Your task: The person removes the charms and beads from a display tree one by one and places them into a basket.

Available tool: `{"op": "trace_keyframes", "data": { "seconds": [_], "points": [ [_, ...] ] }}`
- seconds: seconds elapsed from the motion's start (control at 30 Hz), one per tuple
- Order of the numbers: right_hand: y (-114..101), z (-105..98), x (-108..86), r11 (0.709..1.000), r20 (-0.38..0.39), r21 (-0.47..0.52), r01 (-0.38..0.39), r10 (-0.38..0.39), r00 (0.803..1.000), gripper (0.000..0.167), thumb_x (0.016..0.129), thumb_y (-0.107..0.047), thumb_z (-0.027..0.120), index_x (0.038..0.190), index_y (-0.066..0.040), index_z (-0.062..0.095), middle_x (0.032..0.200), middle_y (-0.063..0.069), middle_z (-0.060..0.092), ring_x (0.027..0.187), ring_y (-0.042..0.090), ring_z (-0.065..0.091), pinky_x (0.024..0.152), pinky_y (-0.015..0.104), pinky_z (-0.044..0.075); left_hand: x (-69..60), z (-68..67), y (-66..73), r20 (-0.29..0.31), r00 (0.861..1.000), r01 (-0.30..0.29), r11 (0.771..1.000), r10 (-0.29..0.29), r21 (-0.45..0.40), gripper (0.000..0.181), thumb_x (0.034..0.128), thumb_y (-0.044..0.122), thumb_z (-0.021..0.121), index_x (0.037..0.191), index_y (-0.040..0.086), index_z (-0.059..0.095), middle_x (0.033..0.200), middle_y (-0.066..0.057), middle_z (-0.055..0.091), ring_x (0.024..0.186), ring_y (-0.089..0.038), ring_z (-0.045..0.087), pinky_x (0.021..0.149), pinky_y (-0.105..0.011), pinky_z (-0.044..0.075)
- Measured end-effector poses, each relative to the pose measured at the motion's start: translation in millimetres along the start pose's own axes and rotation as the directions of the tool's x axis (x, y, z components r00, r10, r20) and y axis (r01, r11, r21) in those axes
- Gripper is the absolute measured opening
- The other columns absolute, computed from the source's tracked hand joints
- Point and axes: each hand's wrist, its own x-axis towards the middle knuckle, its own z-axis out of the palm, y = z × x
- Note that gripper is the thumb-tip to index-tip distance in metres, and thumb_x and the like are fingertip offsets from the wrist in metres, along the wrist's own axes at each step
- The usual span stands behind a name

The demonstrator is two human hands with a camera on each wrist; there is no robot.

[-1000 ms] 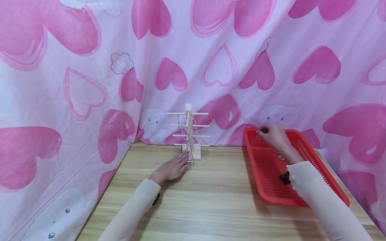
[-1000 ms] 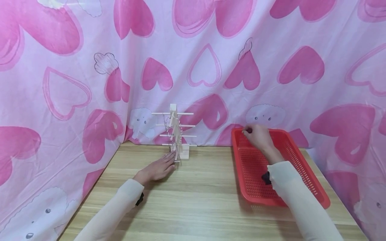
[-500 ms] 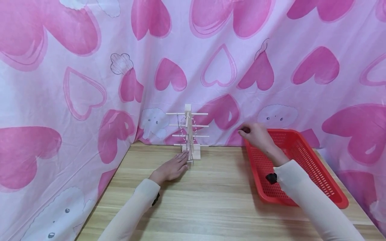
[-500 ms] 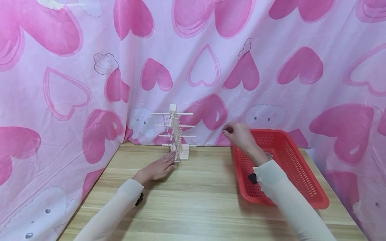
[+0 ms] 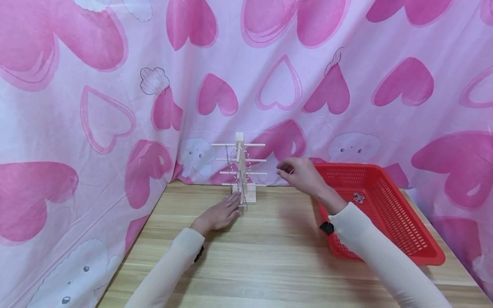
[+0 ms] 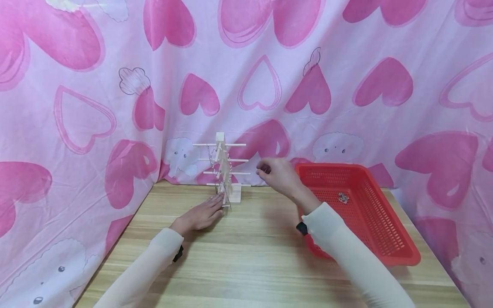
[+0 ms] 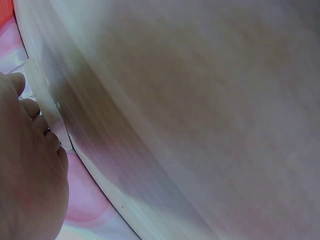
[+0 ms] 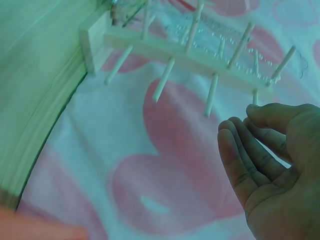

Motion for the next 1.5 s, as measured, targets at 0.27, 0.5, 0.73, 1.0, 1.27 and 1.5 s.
{"op": "trace_keyframes", "data": {
  "seconds": [0.27, 0.5, 0.73, 1.0, 1.27, 1.5],
  "points": [
    [-22.3, 18.0, 9.3, 0.999, 0.036, 0.023, 0.046, -0.047, 0.998, 0.016, 0.096, -0.013, 0.079, 0.112, -0.009, 0.08, 0.1, 0.006, 0.081, 0.09, 0.02, 0.077, 0.083, 0.039, 0.068, -2.3, -4.8, 4.4, -0.001, 1.0, 0.0, 1.0, 0.0, -0.018, 0.064, 0.1165, 0.039, 0.032, 0.17, 0.007, 0.018, 0.181, -0.01, 0.007, 0.168, -0.03, 0.008, 0.138, -0.045, 0.015],
    [-35.7, 35.9, 19.0, 0.994, 0.053, 0.068, 0.088, -0.091, 0.994, 0.02, 0.097, -0.009, 0.075, 0.116, -0.006, 0.08, 0.101, 0.009, 0.082, 0.092, 0.022, 0.078, 0.085, 0.038, 0.068, -4.0, -9.7, 9.2, -0.009, 1.0, -0.002, 0.999, 0.002, -0.033, 0.063, 0.1164, 0.034, 0.034, 0.169, 0.003, 0.021, 0.18, -0.013, 0.01, 0.168, -0.033, 0.011, 0.137, -0.048, 0.018],
    [-45.3, 54.5, 25.9, 0.989, 0.05, 0.077, 0.127, -0.131, 0.99, 0.018, 0.096, -0.005, 0.076, 0.114, -0.001, 0.078, 0.104, 0.012, 0.082, 0.095, 0.024, 0.078, 0.087, 0.036, 0.067, -5.5, -10.5, 10.0, -0.008, 1.0, -0.012, 1.0, 0.012, -0.015, 0.062, 0.1167, 0.034, 0.033, 0.169, 0.004, 0.022, 0.18, -0.014, 0.012, 0.168, -0.033, 0.012, 0.137, -0.048, 0.018],
    [-50.9, 71.1, 32.8, 0.989, 0.044, 0.056, 0.135, -0.138, 0.989, 0.017, 0.094, -0.004, 0.078, 0.111, -0.001, 0.077, 0.104, 0.013, 0.081, 0.095, 0.025, 0.079, 0.086, 0.033, 0.067, -5.8, -9.7, 8.7, -0.012, 1.0, -0.019, 1.0, 0.019, 0.002, 0.064, 0.1172, 0.039, 0.03, 0.17, 0.004, 0.018, 0.18, -0.012, 0.009, 0.168, -0.031, 0.01, 0.138, -0.046, 0.016],
    [-50.7, 84.0, 37.8, 0.993, 0.042, 0.08, 0.083, -0.087, 0.995, 0.016, 0.095, -0.004, 0.076, 0.111, 0.0, 0.077, 0.102, 0.013, 0.081, 0.093, 0.023, 0.079, 0.084, 0.03, 0.067, -5.4, -11.8, 9.2, -0.025, 0.999, -0.034, 0.999, 0.033, -0.016, 0.063, 0.1169, 0.034, 0.032, 0.169, 0.0, 0.021, 0.179, -0.016, 0.013, 0.167, -0.035, 0.013, 0.137, -0.049, 0.018],
    [-49.6, 92.4, 38.2, 0.995, 0.044, 0.091, 0.047, -0.051, 0.998, 0.014, 0.097, -0.008, 0.077, 0.11, -0.001, 0.078, 0.102, 0.013, 0.081, 0.093, 0.024, 0.079, 0.085, 0.033, 0.067, -4.9, -8.6, 8.5, -0.019, 0.999, -0.026, 1.0, 0.026, 0.011, 0.063, 0.1173, 0.035, 0.031, 0.169, 0.001, 0.02, 0.18, -0.014, 0.012, 0.168, -0.032, 0.011, 0.138, -0.047, 0.017]
  ]
}}
